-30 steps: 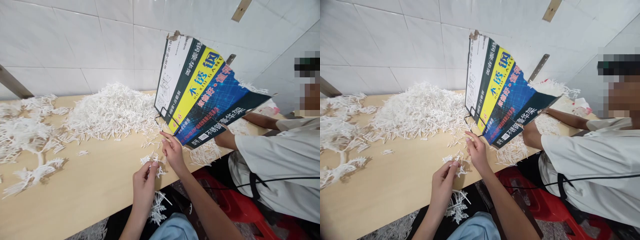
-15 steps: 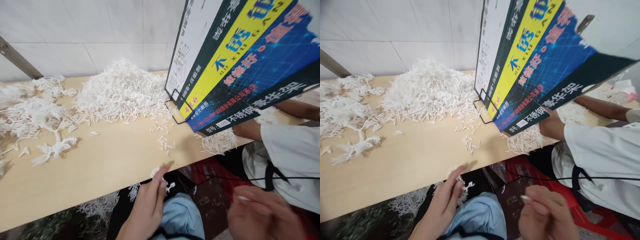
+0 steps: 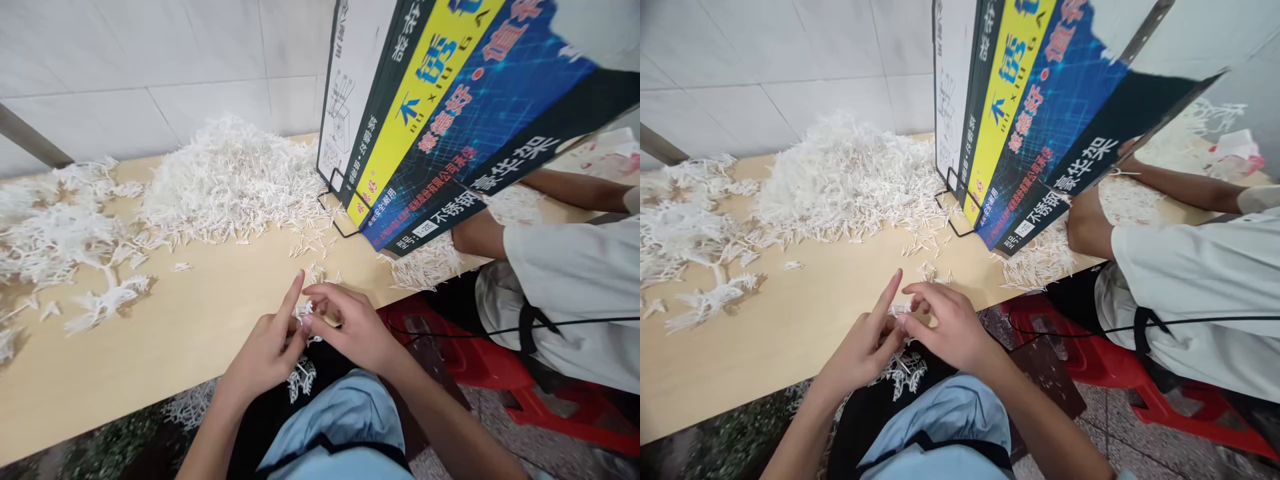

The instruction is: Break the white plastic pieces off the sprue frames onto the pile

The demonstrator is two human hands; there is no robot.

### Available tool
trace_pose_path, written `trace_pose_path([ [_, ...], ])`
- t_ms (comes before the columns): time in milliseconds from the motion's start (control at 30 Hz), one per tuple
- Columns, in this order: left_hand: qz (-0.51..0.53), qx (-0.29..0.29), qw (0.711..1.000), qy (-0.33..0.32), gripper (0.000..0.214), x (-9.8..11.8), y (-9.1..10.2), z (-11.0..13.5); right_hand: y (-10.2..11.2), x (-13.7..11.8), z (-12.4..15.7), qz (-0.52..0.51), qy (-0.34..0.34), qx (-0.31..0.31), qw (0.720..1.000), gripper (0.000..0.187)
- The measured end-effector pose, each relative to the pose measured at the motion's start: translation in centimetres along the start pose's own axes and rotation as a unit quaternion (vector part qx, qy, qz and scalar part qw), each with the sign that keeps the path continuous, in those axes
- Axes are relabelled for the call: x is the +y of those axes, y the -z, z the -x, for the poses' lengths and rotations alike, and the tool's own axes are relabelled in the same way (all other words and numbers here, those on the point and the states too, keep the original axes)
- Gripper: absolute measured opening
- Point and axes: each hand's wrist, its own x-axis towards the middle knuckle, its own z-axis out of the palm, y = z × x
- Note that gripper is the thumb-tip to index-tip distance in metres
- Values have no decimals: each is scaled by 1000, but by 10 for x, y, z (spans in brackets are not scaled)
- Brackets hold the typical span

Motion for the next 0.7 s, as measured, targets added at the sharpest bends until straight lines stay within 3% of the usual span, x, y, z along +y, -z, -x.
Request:
trace_pose_path([
  [33,-10,7,1000,-1,80,0,1,-5,0,3,-13,-29,-7,-35,999,14],
  [100,-3,43,999,6,82,-1,1,-14,-3,12,-32,-102,-28,-44,993,8],
  [200,49,109,992,27,72,-8,-6,-24,-14,28,-35,-203,-67,34,976,5],
  [300,36,127,990,41,33,-14,-12,-30,-21,40,-27,-250,-85,89,960,12],
  [333,20,125,991,42,33,-15,-12,-31,-21,42,-24,-257,-86,95,958,13],
  [433,0,125,991,44,40,-17,-11,-31,-20,43,-21,-250,-81,82,961,13],
  [567,31,142,988,43,32,-18,-10,-29,-19,44,-21,-193,-45,54,979,19],
  [700,67,152,985,52,32,-17,-12,-31,-15,42,-35,-123,2,39,992,21],
])
